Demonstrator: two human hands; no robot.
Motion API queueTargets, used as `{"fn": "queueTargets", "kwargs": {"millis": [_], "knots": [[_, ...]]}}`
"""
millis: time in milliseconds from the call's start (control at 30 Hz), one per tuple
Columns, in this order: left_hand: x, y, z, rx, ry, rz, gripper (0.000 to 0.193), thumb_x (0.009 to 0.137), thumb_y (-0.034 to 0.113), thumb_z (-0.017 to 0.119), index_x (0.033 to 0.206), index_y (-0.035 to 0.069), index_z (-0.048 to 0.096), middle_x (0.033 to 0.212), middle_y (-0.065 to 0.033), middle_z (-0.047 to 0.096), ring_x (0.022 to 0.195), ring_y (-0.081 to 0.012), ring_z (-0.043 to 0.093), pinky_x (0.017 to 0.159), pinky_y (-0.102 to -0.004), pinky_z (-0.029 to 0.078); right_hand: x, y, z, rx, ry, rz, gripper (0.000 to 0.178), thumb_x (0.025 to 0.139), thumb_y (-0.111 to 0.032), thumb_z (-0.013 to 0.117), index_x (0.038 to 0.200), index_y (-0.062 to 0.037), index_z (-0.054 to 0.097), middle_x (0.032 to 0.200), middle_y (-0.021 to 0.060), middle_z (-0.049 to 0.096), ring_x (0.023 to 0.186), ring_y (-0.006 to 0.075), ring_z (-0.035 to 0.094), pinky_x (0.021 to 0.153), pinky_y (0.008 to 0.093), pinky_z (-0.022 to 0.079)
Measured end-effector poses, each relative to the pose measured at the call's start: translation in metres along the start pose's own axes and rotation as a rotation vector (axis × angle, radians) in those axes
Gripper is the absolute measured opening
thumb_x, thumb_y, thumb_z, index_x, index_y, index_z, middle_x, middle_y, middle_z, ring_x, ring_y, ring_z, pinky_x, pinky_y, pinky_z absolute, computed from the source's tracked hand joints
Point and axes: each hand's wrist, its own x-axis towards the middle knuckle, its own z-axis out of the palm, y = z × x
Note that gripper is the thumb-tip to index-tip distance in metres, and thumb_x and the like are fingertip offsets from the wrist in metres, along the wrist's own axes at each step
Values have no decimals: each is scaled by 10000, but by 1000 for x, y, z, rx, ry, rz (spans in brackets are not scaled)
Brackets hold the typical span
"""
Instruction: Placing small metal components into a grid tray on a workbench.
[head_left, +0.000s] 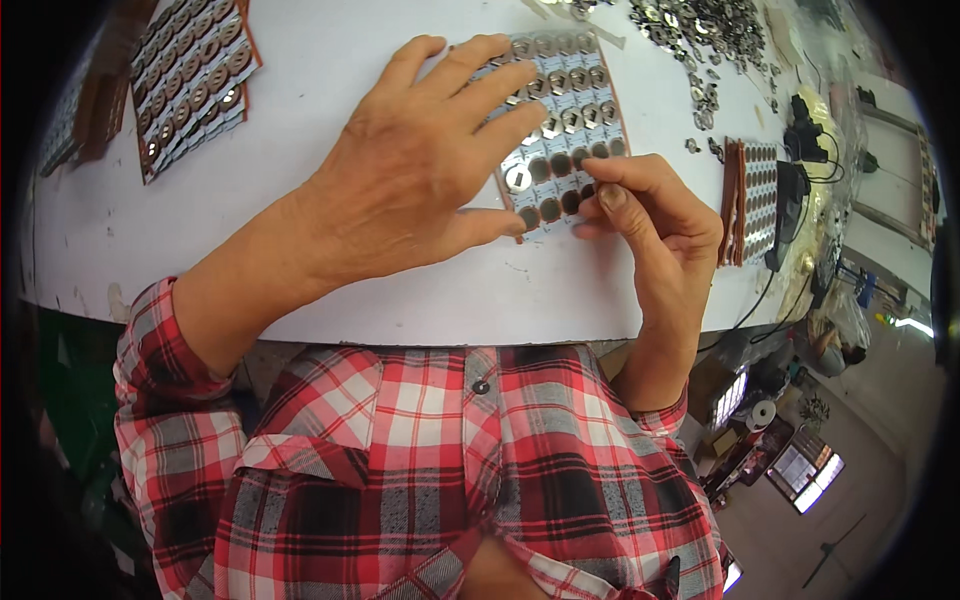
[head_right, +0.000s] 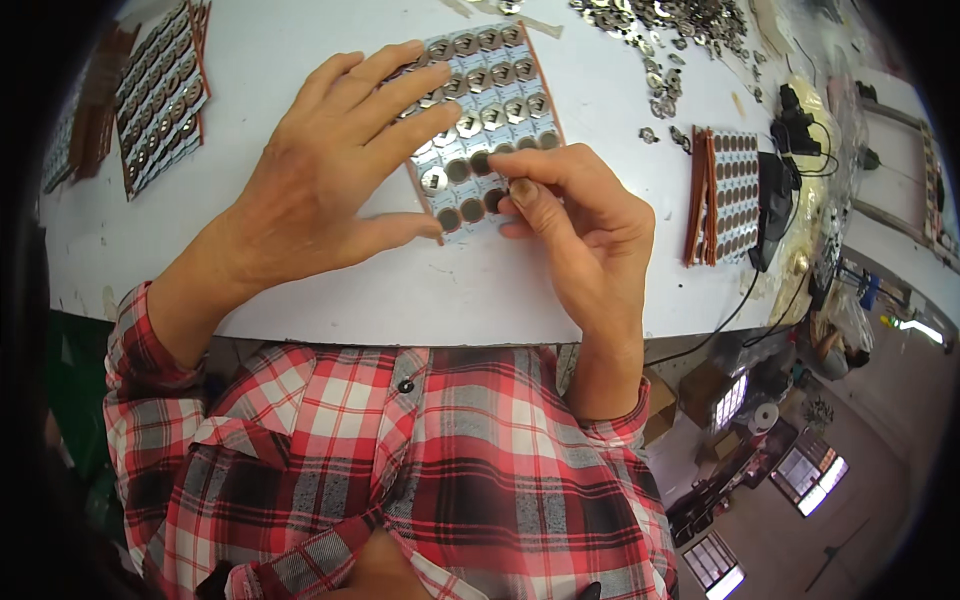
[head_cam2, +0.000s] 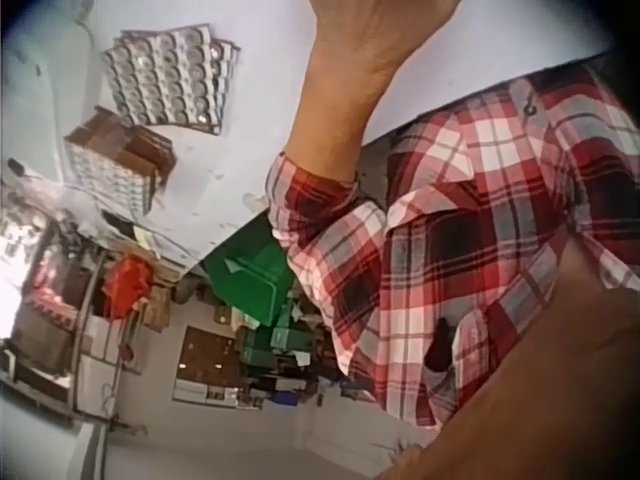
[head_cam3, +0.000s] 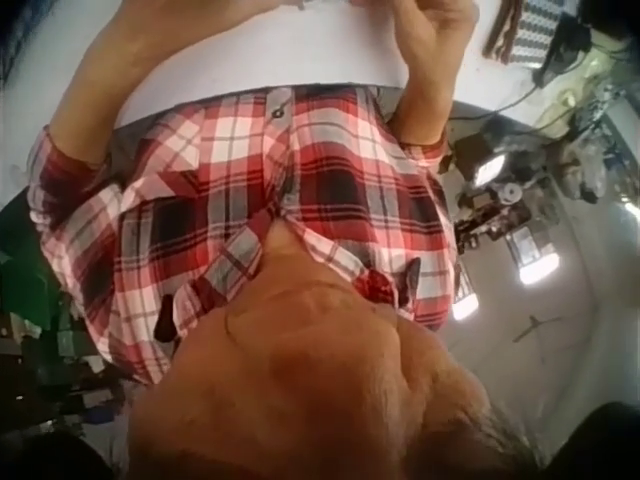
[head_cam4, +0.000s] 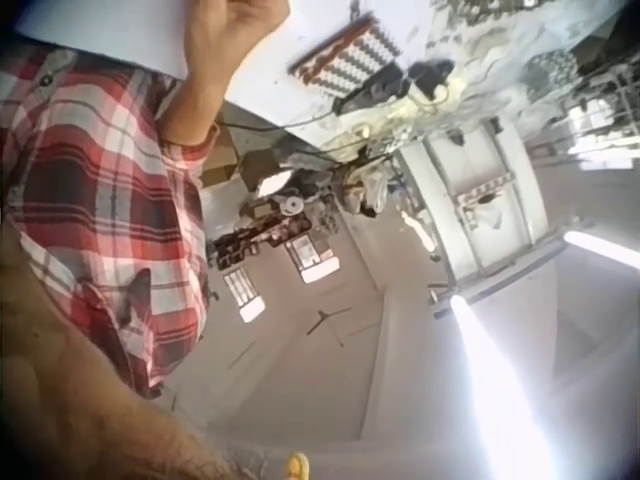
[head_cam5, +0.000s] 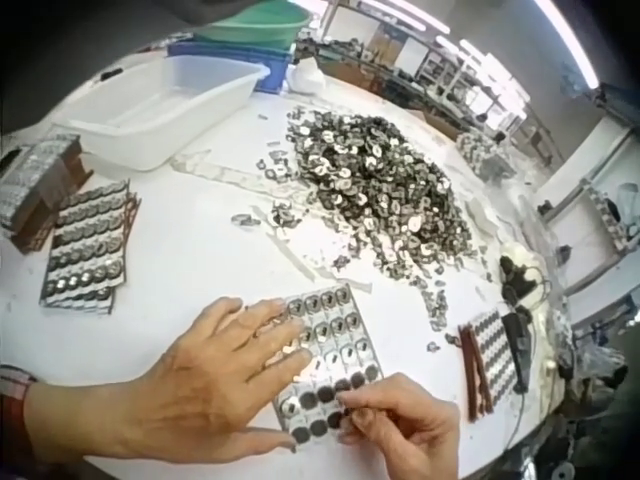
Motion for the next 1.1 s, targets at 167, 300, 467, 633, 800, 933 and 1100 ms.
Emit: {"fn": "queueTargets", "kwargs": {"millis": [167,300,467,633,800,933,1100], "knots": [[1,2,-1,13,18,3,816,651,309,964,1362,62,650,1496,-168,589,1457,-368,484,1171,-571,387,7,-8,5,-173,-98,-138,192,1012,60,639,1168,32,748,1086,55,690,930,107,649,792,233,528],[1,3,-4,38,10,19,829,643,318,965,1363,56,648,1492,-168,592,1453,-367,486,1169,-569,390,16,-12,11,-223,-95,-63,145,985,101,641,1079,38,733,1080,54,688,932,104,651,792,246,533],[1,1,-2,27,10,24,836,637,315,970,1361,50,647,1490,-167,593,1447,-364,491,1157,-563,398,26,-12,6,-436,-326,-147,191,946,111,662,1124,45,675,987,69,680,913,113,668,796,262,548],[1,2,-2,24,33,23,823,630,305,977,1342,48,656,1480,-164,602,1448,-361,489,1154,-553,402,32,-24,8,-485,-318,-118,218,938,122,654,1136,36,623,944,61,677,847,132,665,781,277,557],[1,2,-1,27,29,22,825,624,306,979,1334,38,656,1479,-164,603,1451,-362,485,1158,-556,399,45,-24,11,-584,-345,-266,239,918,136,659,1115,31,576,905,83,678,806,172,667,778,300,565],[2,3,-2,24,29,32,835,621,309,980,1334,30,649,1482,-164,599,1451,-363,484,1163,-562,394,51,-34,10,-632,-478,-236,263,895,151,666,1106,26,573,888,109,678,805,191,680,761,312,575],[-1,2,-2,21,23,10,840,618,310,979,1342,40,649,1482,-161,597,1456,-361,479,1166,-568,390,40,-26,18,-664,-363,-252,251,881,139,698,1086,28,605,925,119,711,803,172,718,713,285,585]]}}
